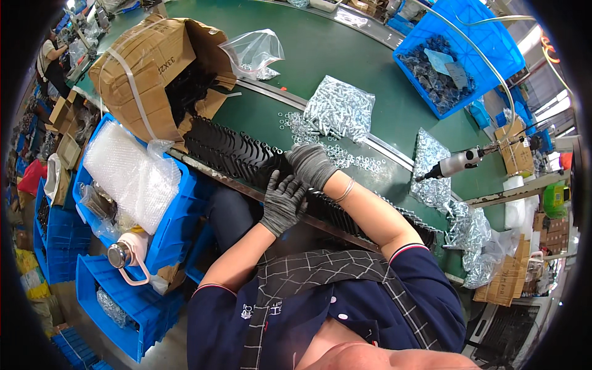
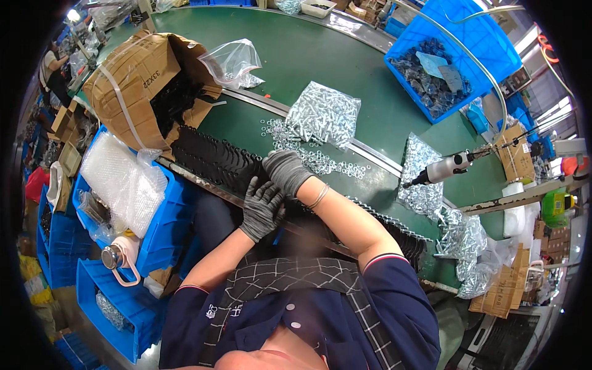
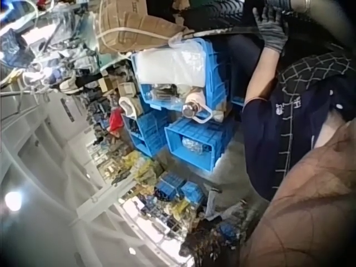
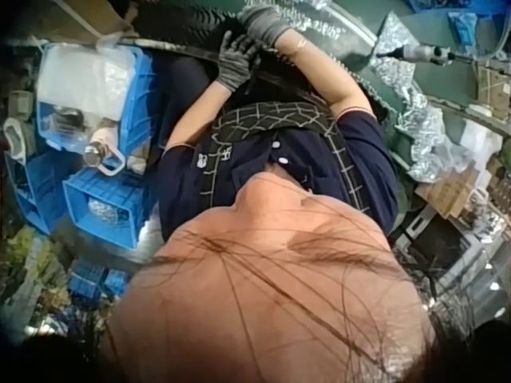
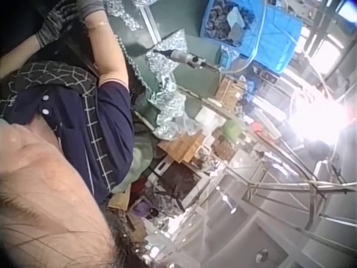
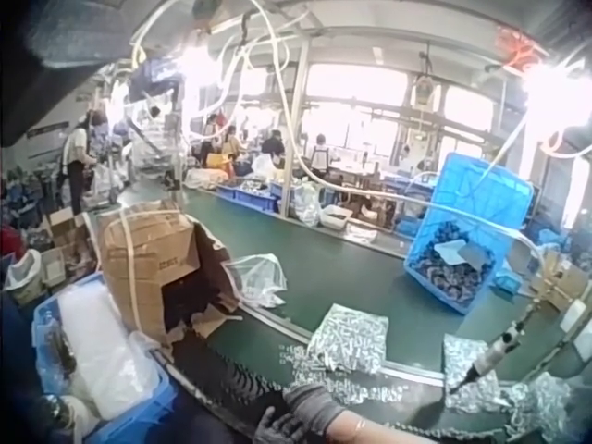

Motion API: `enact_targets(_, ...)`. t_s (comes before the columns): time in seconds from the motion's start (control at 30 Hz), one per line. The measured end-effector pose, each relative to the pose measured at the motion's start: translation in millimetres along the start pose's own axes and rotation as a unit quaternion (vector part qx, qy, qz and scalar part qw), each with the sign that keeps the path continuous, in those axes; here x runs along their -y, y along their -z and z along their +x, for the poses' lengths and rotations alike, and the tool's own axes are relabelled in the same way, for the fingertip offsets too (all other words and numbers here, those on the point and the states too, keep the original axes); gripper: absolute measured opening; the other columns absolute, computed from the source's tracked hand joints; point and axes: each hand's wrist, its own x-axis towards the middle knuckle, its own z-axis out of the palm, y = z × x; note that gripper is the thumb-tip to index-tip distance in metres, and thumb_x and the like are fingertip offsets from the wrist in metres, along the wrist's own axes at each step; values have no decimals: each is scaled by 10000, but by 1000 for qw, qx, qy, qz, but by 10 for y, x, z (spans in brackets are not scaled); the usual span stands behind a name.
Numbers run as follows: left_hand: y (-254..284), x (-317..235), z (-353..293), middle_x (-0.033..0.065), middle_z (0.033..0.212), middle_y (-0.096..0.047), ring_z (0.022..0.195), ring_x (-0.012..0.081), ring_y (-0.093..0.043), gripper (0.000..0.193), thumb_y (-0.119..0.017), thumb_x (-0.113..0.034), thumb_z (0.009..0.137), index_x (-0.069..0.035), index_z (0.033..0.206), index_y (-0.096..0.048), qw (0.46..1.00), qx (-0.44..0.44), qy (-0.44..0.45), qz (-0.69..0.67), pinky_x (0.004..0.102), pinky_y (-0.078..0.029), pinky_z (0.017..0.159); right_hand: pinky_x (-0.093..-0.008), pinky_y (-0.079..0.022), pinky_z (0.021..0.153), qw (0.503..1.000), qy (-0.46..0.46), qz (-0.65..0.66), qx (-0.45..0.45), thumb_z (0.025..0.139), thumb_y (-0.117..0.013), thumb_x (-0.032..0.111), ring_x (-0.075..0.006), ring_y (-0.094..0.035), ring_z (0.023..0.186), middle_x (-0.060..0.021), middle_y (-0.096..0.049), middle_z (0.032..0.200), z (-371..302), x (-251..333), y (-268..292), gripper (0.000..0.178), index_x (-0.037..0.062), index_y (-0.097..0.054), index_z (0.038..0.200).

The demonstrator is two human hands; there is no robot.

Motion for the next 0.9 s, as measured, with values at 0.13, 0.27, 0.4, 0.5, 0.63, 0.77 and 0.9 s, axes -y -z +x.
enact_targets(0.13, 38, -26, 43, 130, 1106, -641, 1116, 308, -577, 431, -618, -323, 762, -86, 1119, -664, 1000, 10, 8, 0, 574, -259, 1112, -424, -524, 766, 997, -39, 29, -58, 841, -584, 211, -281, -656, 940, -124, -668, 948, 31, 0, -171, 228, 56, -653, 994)
enact_targets(0.27, 44, -29, 38, 134, 1110, -634, 1127, 303, -571, 429, -621, -322, 760, -87, 1117, -663, 1000, 22, 13, 6, 573, -260, 1112, -436, -478, 800, 990, -77, 8, -118, 876, -587, 305, -280, -630, 945, -117, -649, 946, 15, -3, -338, 267, 63, -637, 978)
enact_targets(0.4, 34, -26, 34, 133, 1119, -628, 1136, 299, -565, 428, -624, -322, 761, -89, 1117, -661, 999, 34, 10, 13, 572, -264, 1109, -433, -453, 829, 978, -38, -38, -200, 891, -578, 325, -270, -619, 974, -113, -646, 975, 7, -59, -471, 284, 68, -623, 1004)
enact_targets(0.5, 46, -20, 16, 131, 1122, -627, 1133, 300, -566, 423, -624, -321, 762, -90, 1114, -661, 999, 42, 14, 16, 572, -267, 1108, -434, -445, 848, 992, -32, -40, -118, 899, -570, 337, -267, -619, 974, -114, -644, 996, 20, 10, -250, 300, 69, -608, 1027)
enact_targets(0.63, 34, -31, 47, 132, 1113, -630, 1127, 301, -569, 406, -626, -318, 761, -86, 1091, -670, 1000, 11, 9, 2, 572, -271, 1105, -439, -423, 905, 999, -49, -10, -13, 902, -567, 362, -266, -618, 1009, -122, -639, 1075, 49, 28, -83, 352, 68, -592, 1095)
enact_targets(0.77, 48, -33, 35, 131, 1113, -630, 1127, 302, -569, 402, -628, -315, 757, -87, 1085, -674, 1000, 12, 15, 5, 572, -272, 1104, -436, -414, 925, 996, -56, -8, -72, 900, -572, 375, -261, -616, 1028, -122, -643, 1092, -12, 47, -207, 362, 73, -595, 1099)
enact_targets(0.9, 39, -25, 24, 131, 1115, -628, 1131, 303, -566, 406, -629, -315, 754, -89, 1088, -672, 1000, 23, 6, 5, 572, -273, 1103, -436, -408, 924, 995, -80, -1, -57, 900, -573, 389, -262, -609, 1039, -117, -649, 1071, 59, 50, -260, 365, 76, -603, 1086)
